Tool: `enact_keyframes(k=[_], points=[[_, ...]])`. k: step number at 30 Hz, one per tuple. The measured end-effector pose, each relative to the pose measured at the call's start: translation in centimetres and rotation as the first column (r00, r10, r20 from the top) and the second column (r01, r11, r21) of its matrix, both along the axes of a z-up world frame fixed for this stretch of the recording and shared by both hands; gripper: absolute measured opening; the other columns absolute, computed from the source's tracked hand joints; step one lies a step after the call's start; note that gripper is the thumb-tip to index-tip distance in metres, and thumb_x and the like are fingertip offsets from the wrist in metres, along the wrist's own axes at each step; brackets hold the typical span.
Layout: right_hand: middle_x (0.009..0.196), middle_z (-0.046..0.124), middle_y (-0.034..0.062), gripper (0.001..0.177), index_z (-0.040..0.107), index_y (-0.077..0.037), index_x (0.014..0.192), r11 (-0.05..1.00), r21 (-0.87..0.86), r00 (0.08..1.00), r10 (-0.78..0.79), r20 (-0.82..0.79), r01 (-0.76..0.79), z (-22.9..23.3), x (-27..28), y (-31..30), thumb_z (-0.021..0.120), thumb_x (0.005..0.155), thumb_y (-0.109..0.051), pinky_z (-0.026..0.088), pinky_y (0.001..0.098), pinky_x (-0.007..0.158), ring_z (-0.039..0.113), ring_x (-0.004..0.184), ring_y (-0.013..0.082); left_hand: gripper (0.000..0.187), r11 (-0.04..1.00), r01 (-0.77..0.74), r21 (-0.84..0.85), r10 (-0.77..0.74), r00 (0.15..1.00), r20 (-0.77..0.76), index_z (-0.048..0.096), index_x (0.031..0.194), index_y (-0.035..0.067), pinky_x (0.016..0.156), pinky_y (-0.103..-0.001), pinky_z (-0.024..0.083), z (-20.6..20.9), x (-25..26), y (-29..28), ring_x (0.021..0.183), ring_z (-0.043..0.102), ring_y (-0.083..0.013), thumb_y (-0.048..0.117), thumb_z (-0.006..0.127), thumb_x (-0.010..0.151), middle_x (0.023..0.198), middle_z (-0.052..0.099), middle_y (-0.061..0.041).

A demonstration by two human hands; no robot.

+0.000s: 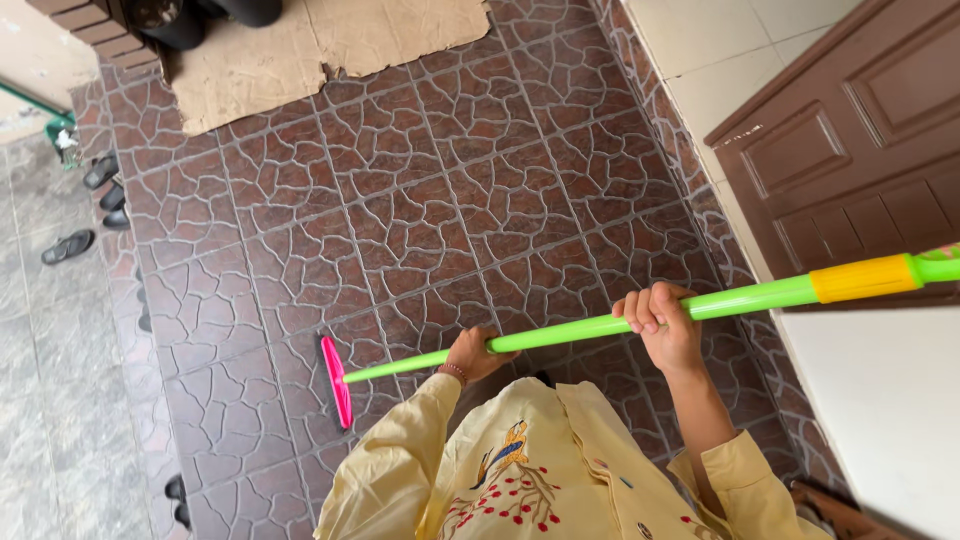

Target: The person sweeps a tiled floor using a broom with a green handle and pink bristles. They move around a shoe rack and several pairs of shoes, sweeping debris across the floor.

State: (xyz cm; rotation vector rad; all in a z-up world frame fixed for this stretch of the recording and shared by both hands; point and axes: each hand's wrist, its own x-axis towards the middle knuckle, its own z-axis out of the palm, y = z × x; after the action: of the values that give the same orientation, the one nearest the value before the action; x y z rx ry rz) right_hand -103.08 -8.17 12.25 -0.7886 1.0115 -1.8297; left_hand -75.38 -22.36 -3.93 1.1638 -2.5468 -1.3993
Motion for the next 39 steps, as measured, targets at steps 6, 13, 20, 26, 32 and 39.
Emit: enact_keyframes(k=[6,13,20,26,32,39], points=[[0.060,0.039,-0.0010,0.046,0.037,-0.016,0.070,0.999,-0.020,0.999,0.049,-0.010,-0.049,0.2,-6.5,-4.4,0.055,0.110,-0.031,0.049,0.0456,0.083,0.043,0.063,0.0166,0.036,0.997,-0.059,-0.047,0.058,0.998,-0.028,0.078,0.085,0.011,0.073,-0.046,0.058,-0.3,-5.7,-3.9,0.079,0.072,-0.0376,0.046,0.081,0.078,0.080,0.074,-0.017],[0.061,0.041,-0.0007,0.046,0.038,-0.016,0.071,0.992,0.002,0.990,0.123,-0.069,-0.123,0.7,-14.9,-11.5,0.053,0.111,-0.034,0.049,0.0454,0.085,0.044,0.064,0.0171,0.034,0.996,-0.083,-0.038,0.079,0.992,-0.096,0.078,0.092,0.012,0.075,-0.044,0.058,-1.1,-13.7,-10.5,0.080,0.073,-0.0364,0.043,0.081,0.077,0.084,0.075,-0.015],[0.060,0.041,0.0002,0.048,0.039,-0.015,0.069,0.996,-0.002,0.988,0.092,-0.128,-0.093,2.4,-21.8,-16.9,0.053,0.112,-0.034,0.052,0.0469,0.083,0.046,0.063,0.0178,0.034,1.000,-0.024,-0.008,0.023,0.990,-0.140,0.078,0.089,0.008,0.076,-0.046,0.057,-1.3,-21.9,-15.6,0.082,0.072,-0.0380,0.039,0.083,0.078,0.086,0.074,-0.017],[0.059,0.040,-0.0014,0.050,0.038,-0.017,0.070,0.998,-0.027,0.994,0.058,-0.097,-0.061,2.0,-27.7,-19.8,0.053,0.110,-0.042,0.051,0.0454,0.083,0.046,0.059,0.0168,0.032,0.998,0.000,0.061,0.005,0.997,-0.079,0.077,0.090,0.009,0.077,-0.045,0.058,-1.4,-28.6,-18.8,0.081,0.072,-0.0376,0.039,0.082,0.079,0.083,0.075,-0.016],[0.054,0.033,-0.0035,0.049,0.034,-0.018,0.071,0.997,-0.065,0.998,0.055,0.038,-0.052,1.5,-35.0,-24.2,0.056,0.109,-0.041,0.037,0.0343,0.063,0.030,0.049,0.0115,0.034,0.999,-0.010,-0.032,0.005,0.990,-0.138,0.078,0.093,0.009,0.076,-0.048,0.056,-1.7,-36.8,-22.6,0.082,0.070,-0.0396,0.038,0.083,0.076,0.086,0.074,-0.018],[0.056,0.029,-0.0043,0.049,0.033,-0.017,0.073,0.995,-0.085,0.997,0.042,-0.063,-0.048,5.4,-43.9,-30.7,0.055,0.110,-0.041,0.031,0.0334,0.056,0.022,0.048,0.0109,0.040,1.000,-0.012,-0.022,0.008,0.986,-0.168,0.078,0.098,0.012,0.080,-0.048,0.057,1.9,-48.8,-27.0,0.086,0.072,-0.0383,0.048,0.077,0.082,0.089,0.076,-0.017]])
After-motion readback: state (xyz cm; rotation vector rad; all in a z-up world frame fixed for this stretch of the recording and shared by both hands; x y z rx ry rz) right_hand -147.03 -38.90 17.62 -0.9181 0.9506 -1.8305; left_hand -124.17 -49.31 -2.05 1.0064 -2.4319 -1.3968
